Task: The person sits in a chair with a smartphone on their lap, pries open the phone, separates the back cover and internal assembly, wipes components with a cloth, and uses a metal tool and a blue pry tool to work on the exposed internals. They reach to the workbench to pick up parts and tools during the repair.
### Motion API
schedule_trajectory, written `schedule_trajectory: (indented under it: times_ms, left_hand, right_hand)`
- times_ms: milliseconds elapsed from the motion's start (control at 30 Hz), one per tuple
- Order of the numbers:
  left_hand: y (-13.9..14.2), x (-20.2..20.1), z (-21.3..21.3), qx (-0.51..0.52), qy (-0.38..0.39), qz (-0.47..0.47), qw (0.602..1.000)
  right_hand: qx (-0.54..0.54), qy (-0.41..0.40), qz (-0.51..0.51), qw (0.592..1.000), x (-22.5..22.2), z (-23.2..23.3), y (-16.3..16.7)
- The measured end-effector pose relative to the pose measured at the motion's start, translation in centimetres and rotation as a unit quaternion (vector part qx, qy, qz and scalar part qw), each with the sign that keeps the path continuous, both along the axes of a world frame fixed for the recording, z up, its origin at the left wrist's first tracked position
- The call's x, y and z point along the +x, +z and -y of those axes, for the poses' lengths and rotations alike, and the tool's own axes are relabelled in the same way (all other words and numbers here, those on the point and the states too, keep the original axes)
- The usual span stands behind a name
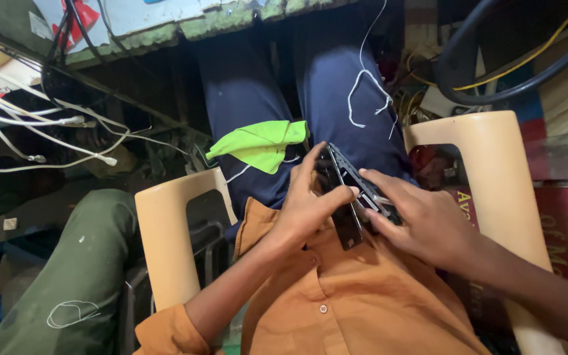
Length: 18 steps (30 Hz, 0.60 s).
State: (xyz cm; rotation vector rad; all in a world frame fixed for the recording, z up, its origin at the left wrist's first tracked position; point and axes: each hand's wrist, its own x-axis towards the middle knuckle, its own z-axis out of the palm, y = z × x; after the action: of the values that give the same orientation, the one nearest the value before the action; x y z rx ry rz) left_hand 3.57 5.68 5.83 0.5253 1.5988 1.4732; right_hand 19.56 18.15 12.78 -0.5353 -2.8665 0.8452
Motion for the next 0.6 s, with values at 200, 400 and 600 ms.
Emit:
schedule_trajectory:
  times_ms: [200,400,600]
  left_hand:
    - [-0.9,-0.3,0.0,-0.062,-0.023,0.018,0.998]
    - [-0.9,-0.5,-0.5,-0.060,-0.061,-0.069,0.994]
    - [-0.4,-3.3,1.7,-0.024,-0.205,0.009,0.978]
  right_hand:
    - [0.108,0.048,0.001,0.993,-0.6,-0.5,0.2]
    - [0.066,0.091,-0.075,0.991,-1.0,-1.7,-0.1]
    - [0.022,0.081,-0.058,0.995,-1.3,-2.6,-0.4]
